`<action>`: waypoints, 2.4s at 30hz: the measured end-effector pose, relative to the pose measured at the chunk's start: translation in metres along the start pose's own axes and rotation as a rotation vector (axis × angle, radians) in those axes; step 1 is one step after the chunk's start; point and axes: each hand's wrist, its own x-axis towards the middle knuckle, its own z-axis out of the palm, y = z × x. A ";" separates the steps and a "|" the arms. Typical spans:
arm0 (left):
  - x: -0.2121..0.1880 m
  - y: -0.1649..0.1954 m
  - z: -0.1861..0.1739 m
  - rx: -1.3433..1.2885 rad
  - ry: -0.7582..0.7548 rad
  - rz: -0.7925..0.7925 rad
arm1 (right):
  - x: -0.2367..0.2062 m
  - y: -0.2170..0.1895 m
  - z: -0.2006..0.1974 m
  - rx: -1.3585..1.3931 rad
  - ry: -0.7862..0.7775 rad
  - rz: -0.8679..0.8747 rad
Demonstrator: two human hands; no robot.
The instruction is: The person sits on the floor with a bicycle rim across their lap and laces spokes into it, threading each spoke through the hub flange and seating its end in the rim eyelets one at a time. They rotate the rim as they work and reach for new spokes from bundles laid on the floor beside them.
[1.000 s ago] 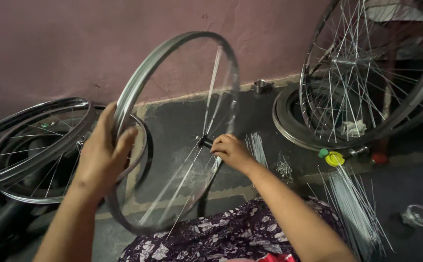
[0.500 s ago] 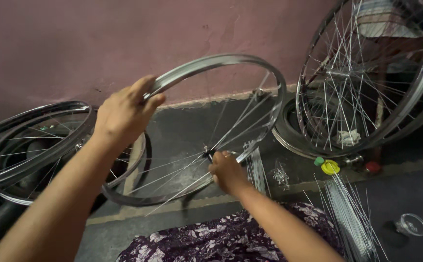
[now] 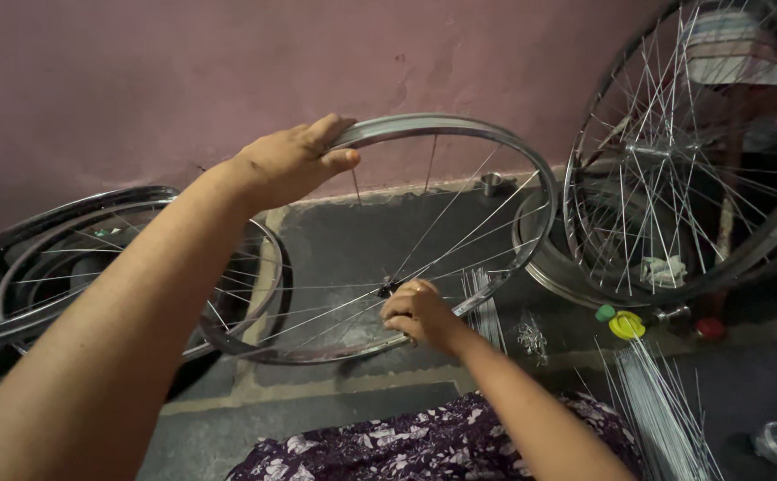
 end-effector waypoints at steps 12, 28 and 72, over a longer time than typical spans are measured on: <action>-0.007 0.011 -0.020 -0.260 -0.182 -0.176 | 0.008 -0.017 -0.003 0.670 0.098 0.488; 0.004 0.027 -0.002 0.013 0.045 -0.008 | 0.037 -0.020 -0.032 1.186 0.289 0.584; -0.006 0.015 -0.004 -0.199 -0.009 -0.170 | 0.058 0.015 -0.009 1.150 0.400 0.685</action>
